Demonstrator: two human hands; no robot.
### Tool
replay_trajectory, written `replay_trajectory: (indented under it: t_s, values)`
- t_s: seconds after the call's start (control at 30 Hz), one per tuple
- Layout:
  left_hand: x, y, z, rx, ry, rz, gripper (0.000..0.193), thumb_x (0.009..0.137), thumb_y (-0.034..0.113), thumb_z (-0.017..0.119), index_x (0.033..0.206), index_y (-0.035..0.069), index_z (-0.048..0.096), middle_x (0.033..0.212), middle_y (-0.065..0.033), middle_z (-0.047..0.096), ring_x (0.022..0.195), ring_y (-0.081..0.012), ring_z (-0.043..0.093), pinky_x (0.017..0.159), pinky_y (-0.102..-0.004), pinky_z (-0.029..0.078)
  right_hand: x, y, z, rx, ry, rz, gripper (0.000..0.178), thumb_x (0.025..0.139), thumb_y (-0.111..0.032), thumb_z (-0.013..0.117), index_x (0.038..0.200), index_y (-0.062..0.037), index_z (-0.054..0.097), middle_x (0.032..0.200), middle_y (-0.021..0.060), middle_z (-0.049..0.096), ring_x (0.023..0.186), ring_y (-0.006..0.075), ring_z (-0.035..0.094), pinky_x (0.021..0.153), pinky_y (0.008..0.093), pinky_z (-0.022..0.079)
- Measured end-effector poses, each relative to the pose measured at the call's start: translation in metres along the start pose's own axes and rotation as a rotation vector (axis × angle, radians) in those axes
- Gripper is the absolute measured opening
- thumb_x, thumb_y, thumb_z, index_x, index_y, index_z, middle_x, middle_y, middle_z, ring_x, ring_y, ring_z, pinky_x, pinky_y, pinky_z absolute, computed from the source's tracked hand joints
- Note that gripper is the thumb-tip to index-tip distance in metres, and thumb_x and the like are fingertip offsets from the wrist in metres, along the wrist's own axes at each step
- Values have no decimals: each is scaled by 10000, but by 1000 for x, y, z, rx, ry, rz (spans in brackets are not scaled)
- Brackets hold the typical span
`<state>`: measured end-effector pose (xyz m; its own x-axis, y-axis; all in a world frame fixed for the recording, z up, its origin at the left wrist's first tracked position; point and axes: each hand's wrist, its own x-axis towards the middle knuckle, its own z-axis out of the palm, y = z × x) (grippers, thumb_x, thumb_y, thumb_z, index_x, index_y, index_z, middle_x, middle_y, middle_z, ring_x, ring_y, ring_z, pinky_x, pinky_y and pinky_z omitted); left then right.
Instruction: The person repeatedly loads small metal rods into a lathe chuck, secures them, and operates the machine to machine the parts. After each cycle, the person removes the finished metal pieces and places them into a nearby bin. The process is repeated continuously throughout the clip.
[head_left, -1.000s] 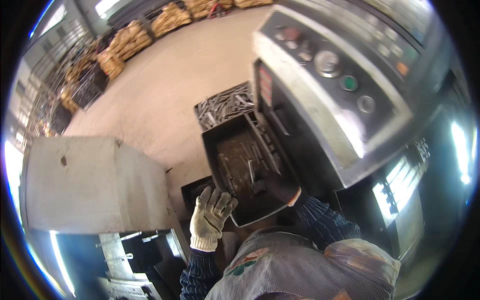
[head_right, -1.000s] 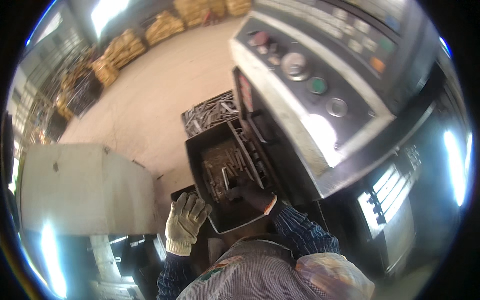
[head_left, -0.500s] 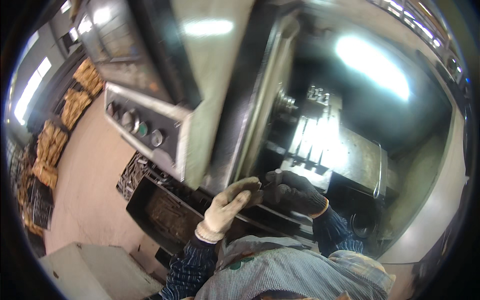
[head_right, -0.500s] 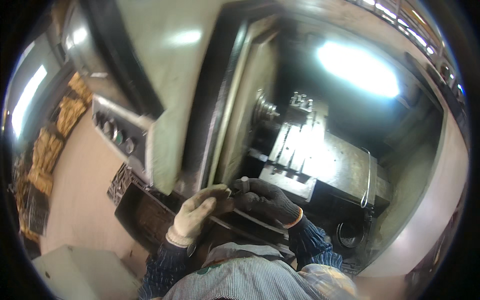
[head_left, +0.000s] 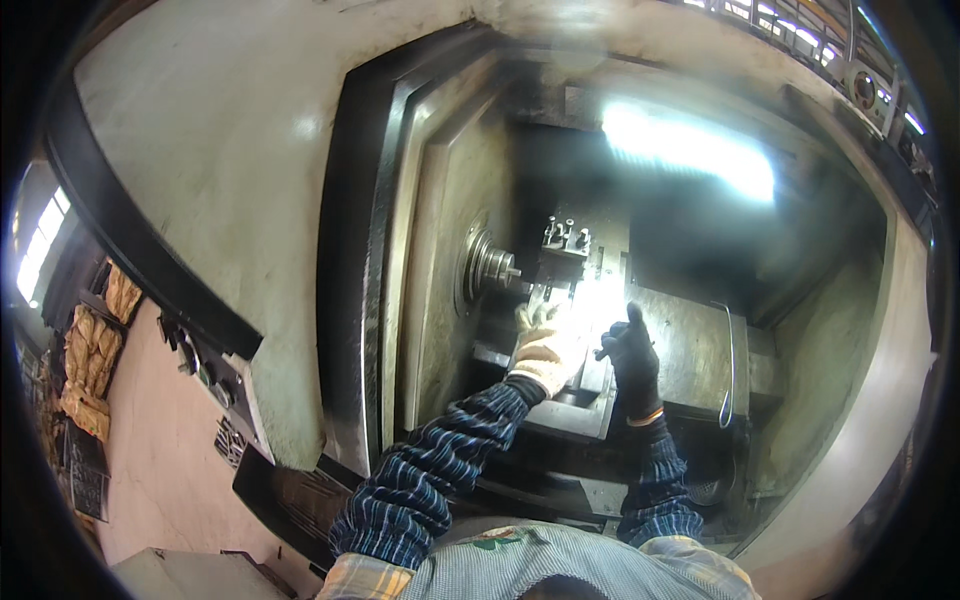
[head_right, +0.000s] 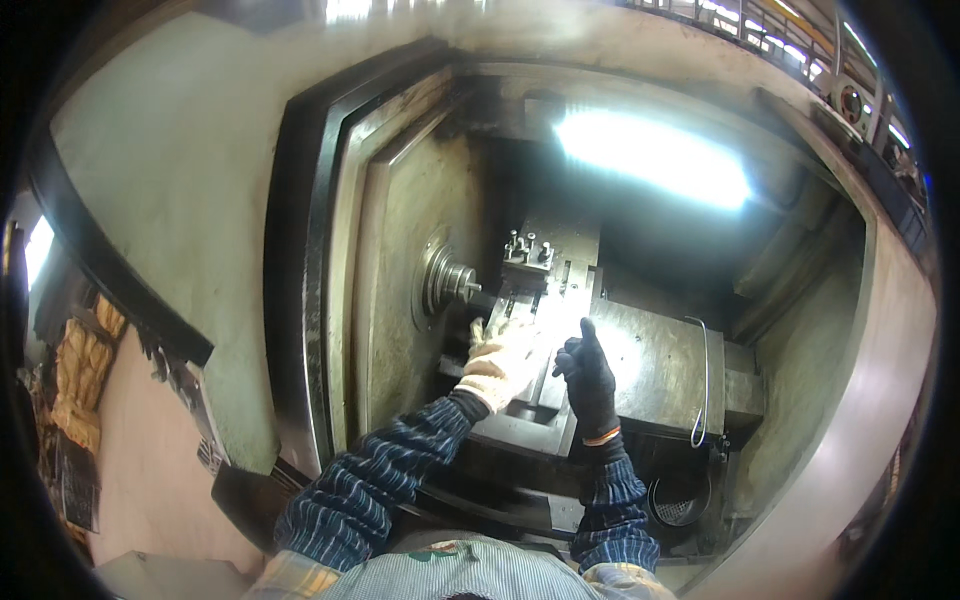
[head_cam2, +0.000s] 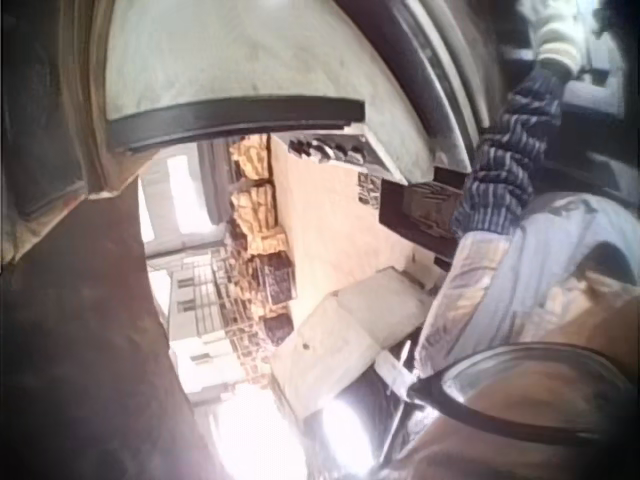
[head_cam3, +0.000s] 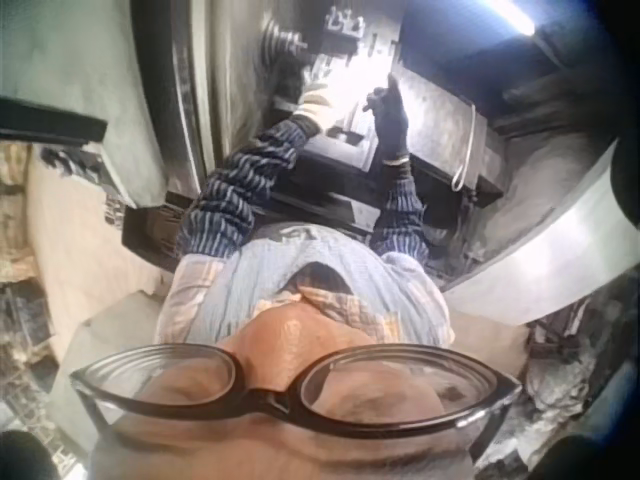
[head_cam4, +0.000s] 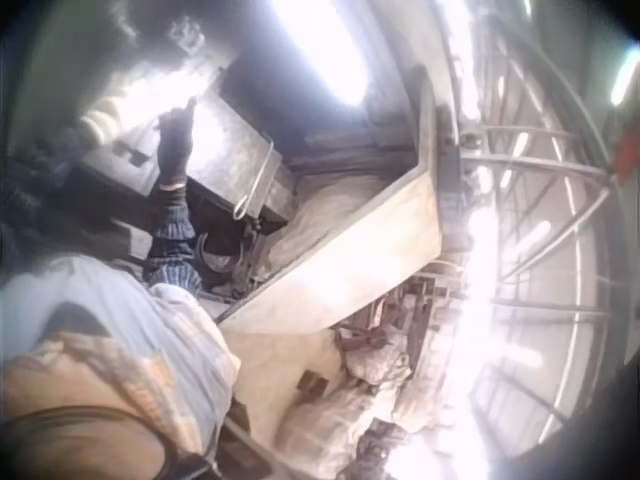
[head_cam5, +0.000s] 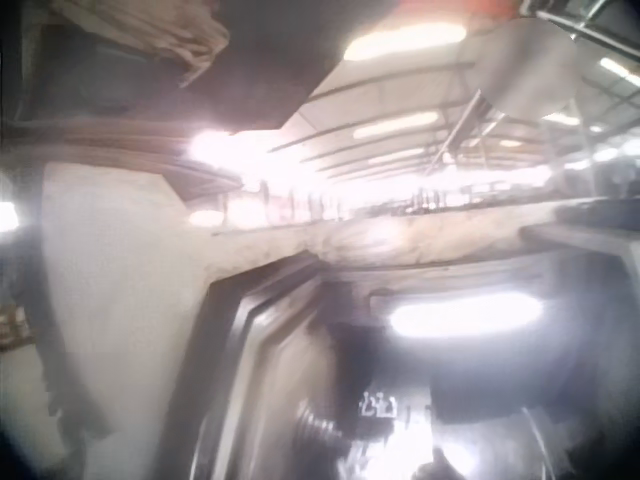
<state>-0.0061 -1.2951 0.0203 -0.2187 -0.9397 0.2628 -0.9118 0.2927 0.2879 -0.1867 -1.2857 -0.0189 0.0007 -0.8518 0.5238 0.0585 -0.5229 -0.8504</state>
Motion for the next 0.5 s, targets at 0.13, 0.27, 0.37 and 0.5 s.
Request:
replay_trajectory:
  t_s: [0.13, 0.27, 0.37, 0.5]
  values:
    - [67, -12, -35, 477, -131, -106, 516, 1048, 406, 391, 1448, 120, 550, 1602, -210, 388, 1521, -405, 253, 1216, -690, 50, -15, 75, -12, -157, -11, 70, 495, 950, 45, 650, 1421, -73, 551, 1120, 60, 649, 944, 139, 651, 829, 267, 568]
    - [98, -105, 16, 774, -26, -217, 491, 1053, 332, 379, 1454, 105, 550, 1627, -200, 353, 1562, -388, 181, 1231, -671, -10, -12, 68, -6, 77, 23, 272, 511, 931, 48, 673, 1408, -98, 563, 1153, 59, 664, 998, 144, 667, 855, 282, 574]
    - [112, -75, -15, 763, -295, -129, 414, 1026, 269, 438, 1333, 127, 677, 1538, -173, 493, 1531, -377, 269, 1228, -681, -8, -16, 54, -6, -351, 33, 42, 502, 939, 37, 666, 1407, -115, 565, 1132, 50, 671, 989, 139, 665, 858, 292, 575]
    - [122, -34, -41, 237, -559, 80, 377, 1016, 288, 481, 1345, 203, 646, 1292, -132, 679, 1312, -324, 566, 1180, -731, 129, -10, 38, 3, -371, 62, -16, 453, 956, -11, 669, 1386, -110, 563, 1077, 46, 678, 930, 144, 677, 832, 301, 586]
